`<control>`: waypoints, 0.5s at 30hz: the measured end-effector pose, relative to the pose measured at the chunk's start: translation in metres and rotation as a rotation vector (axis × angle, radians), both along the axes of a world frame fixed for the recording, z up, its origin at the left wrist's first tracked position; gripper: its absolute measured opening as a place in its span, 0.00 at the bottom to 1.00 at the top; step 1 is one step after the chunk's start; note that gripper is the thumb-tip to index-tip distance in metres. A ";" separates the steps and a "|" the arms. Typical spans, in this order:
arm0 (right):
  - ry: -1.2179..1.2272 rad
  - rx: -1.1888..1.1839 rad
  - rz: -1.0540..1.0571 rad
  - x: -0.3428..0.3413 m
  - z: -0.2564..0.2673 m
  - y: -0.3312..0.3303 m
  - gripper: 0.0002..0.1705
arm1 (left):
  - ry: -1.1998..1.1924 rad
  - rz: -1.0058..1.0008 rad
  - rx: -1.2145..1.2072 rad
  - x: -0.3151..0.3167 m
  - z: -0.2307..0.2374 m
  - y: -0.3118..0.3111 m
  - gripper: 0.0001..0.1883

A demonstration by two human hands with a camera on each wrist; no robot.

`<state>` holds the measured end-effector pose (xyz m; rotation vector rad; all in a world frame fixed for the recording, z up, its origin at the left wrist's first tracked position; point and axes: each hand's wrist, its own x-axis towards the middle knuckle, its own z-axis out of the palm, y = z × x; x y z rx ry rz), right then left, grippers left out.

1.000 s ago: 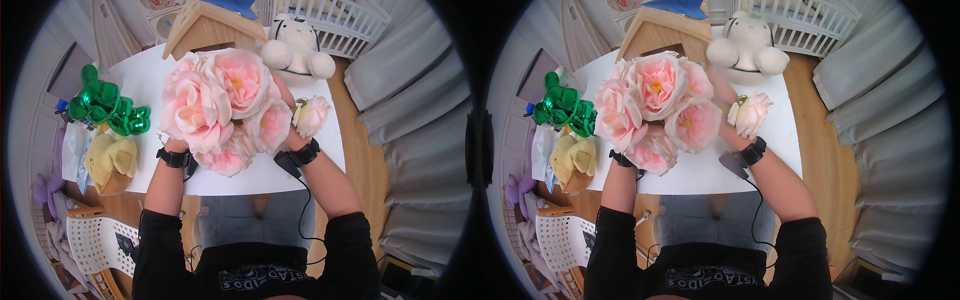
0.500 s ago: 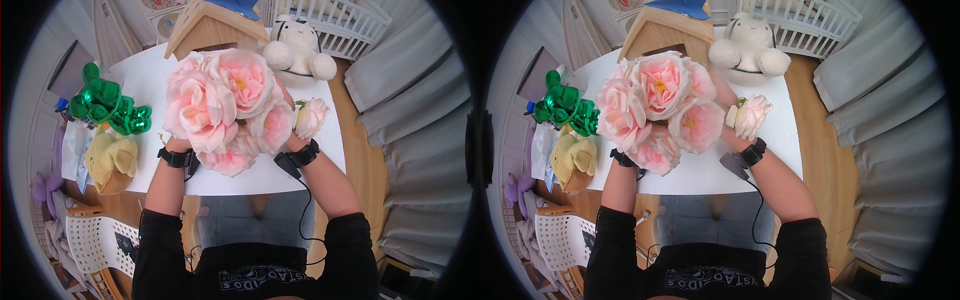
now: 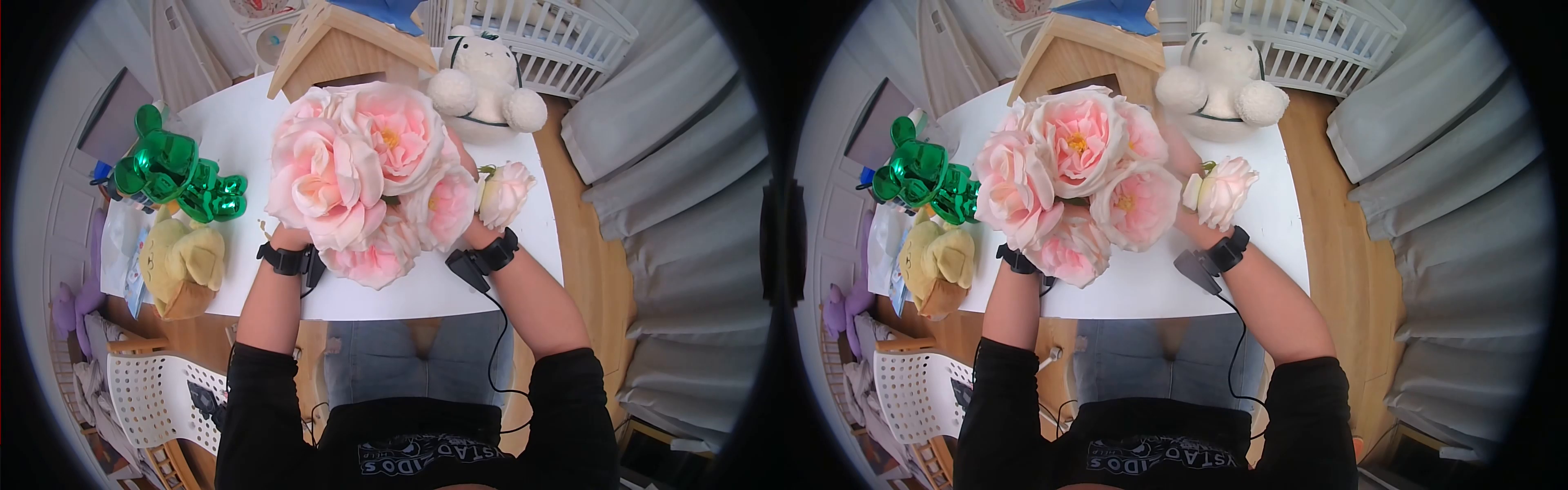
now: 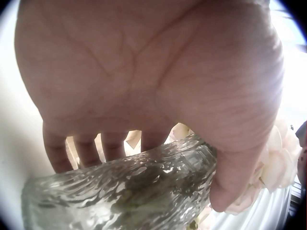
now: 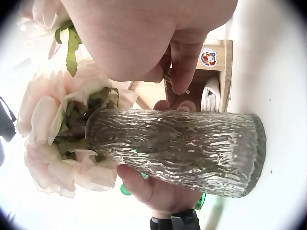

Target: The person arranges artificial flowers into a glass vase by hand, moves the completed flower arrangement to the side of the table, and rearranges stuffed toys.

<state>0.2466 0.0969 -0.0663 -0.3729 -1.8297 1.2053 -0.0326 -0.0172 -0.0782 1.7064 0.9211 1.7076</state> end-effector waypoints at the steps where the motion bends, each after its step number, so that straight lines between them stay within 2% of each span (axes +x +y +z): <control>1: 0.000 0.000 0.001 -0.001 0.000 0.000 0.22 | 0.004 0.004 0.002 0.000 0.000 -0.001 0.25; 15: -0.007 0.007 0.003 0.007 -0.003 -0.003 0.22 | 0.062 0.061 0.025 0.004 -0.001 -0.001 0.26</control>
